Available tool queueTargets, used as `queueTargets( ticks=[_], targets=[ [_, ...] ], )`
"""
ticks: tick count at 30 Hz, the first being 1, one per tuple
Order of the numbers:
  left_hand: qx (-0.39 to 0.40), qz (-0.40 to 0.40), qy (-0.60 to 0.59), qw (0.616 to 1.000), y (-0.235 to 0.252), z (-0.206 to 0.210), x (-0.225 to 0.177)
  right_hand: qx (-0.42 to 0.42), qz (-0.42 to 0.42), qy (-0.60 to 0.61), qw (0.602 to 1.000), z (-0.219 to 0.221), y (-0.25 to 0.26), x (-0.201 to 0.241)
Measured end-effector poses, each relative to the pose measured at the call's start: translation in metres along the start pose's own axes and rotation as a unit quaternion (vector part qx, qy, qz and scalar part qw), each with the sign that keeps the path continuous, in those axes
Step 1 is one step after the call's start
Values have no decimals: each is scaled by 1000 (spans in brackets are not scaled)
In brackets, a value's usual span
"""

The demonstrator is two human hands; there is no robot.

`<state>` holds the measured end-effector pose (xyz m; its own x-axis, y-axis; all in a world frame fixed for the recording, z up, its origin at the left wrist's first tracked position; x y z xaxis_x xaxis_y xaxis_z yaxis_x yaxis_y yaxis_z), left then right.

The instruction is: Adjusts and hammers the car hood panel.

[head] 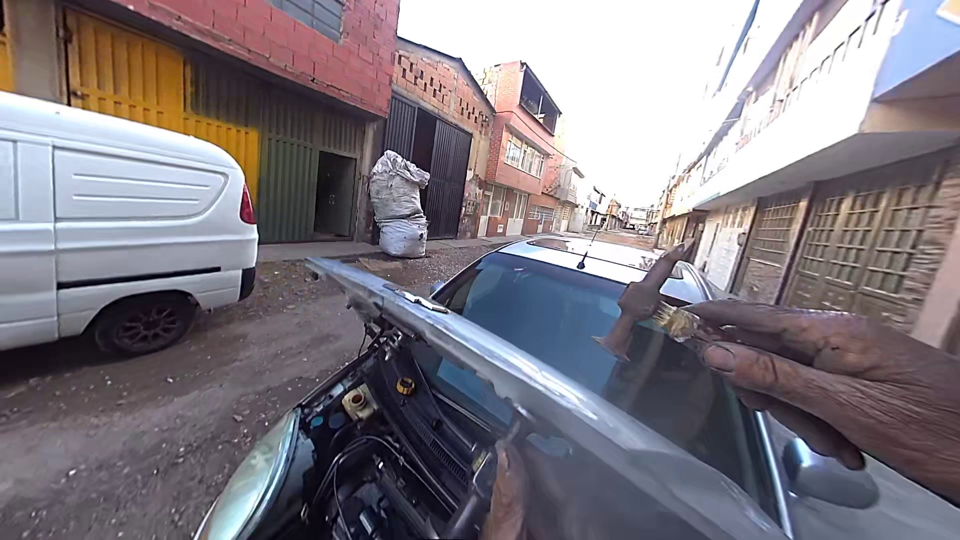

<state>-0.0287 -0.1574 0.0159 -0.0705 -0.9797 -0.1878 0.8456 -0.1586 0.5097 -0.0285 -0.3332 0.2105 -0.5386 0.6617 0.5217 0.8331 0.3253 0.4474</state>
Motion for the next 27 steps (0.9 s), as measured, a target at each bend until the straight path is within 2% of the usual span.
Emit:
queueTargets(
  ticks=[7, 17, 27],
  targets=[
    [-50, 11, -82, 995, 10, -10, -19, 53, -13, -41, 998, 33, 12, 27],
    [-133, 8, -64, 989, 33, -6, -28, 93, -2, -49, 994, 59, 39, 45],
    [-81, 19, -59, 995, 33, 10, -20, 47, -42, -55, 997, 36, 43, 62]
  ],
)
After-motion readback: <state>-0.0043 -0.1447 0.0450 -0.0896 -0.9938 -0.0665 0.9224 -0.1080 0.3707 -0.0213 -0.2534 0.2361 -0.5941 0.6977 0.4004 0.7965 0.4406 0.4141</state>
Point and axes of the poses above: each hand's wrist, its own y-axis towards the middle knuckle, its own z-axis out of the palm, x = y × z, the point moved 8 cm from there along y, towards the middle knuckle, and after that the axes turned 3 degrees about -x, right-handed, at the moved point
